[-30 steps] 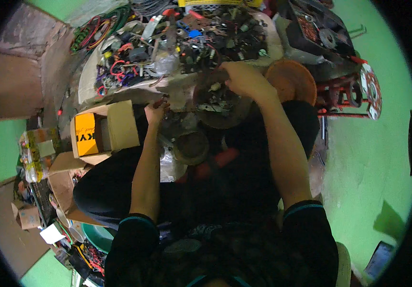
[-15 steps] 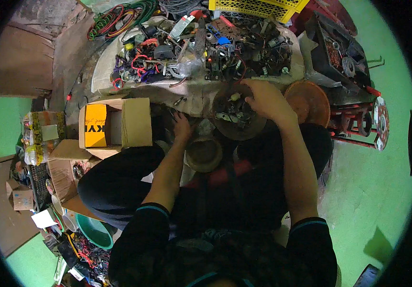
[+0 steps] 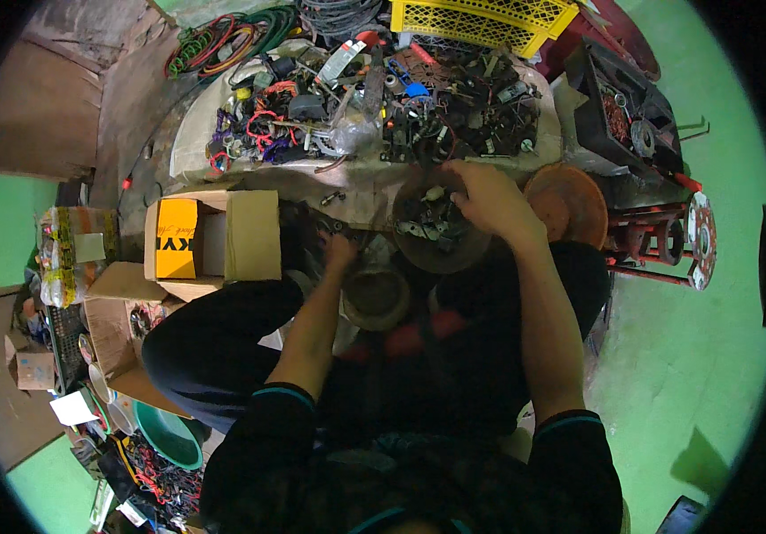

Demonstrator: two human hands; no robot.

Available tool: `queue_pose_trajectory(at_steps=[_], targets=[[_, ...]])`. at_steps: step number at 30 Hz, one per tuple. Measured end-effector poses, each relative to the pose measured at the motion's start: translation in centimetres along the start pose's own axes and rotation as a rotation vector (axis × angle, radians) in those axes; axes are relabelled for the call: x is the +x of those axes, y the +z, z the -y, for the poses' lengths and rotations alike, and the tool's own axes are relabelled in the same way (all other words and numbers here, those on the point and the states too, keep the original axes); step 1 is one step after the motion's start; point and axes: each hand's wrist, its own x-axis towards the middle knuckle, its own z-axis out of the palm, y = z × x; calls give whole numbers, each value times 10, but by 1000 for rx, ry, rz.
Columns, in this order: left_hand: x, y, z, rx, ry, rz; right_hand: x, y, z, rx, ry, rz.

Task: The person sits on the floor and sorts through a large pile of electronic scrap and miscellaneous parts. They pick up various items, including wires, metal brackets, and small cylindrical components, inspect them briefly, and place them back into the pile or into a nearby cardboard box.

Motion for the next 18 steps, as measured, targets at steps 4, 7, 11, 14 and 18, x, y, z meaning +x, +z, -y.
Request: queue_pose_trajectory(at_steps=[4, 7, 11, 14, 18], targets=[[15, 3, 47, -199, 120, 213, 6, 0, 9, -3, -124, -64], [-6, -77, 1, -557, 166, 420, -5, -6, 7, 14, -56, -41], [-53, -210, -48, -673, 15, 544, -11, -2, 11, 39, -114, -104], [-51, -251, -54, -526, 66, 605, -15, 2, 11, 66, -151, -53], [-71, -281, -111, -555, 270, 531, -15, 10, 8, 221, -109, -22]])
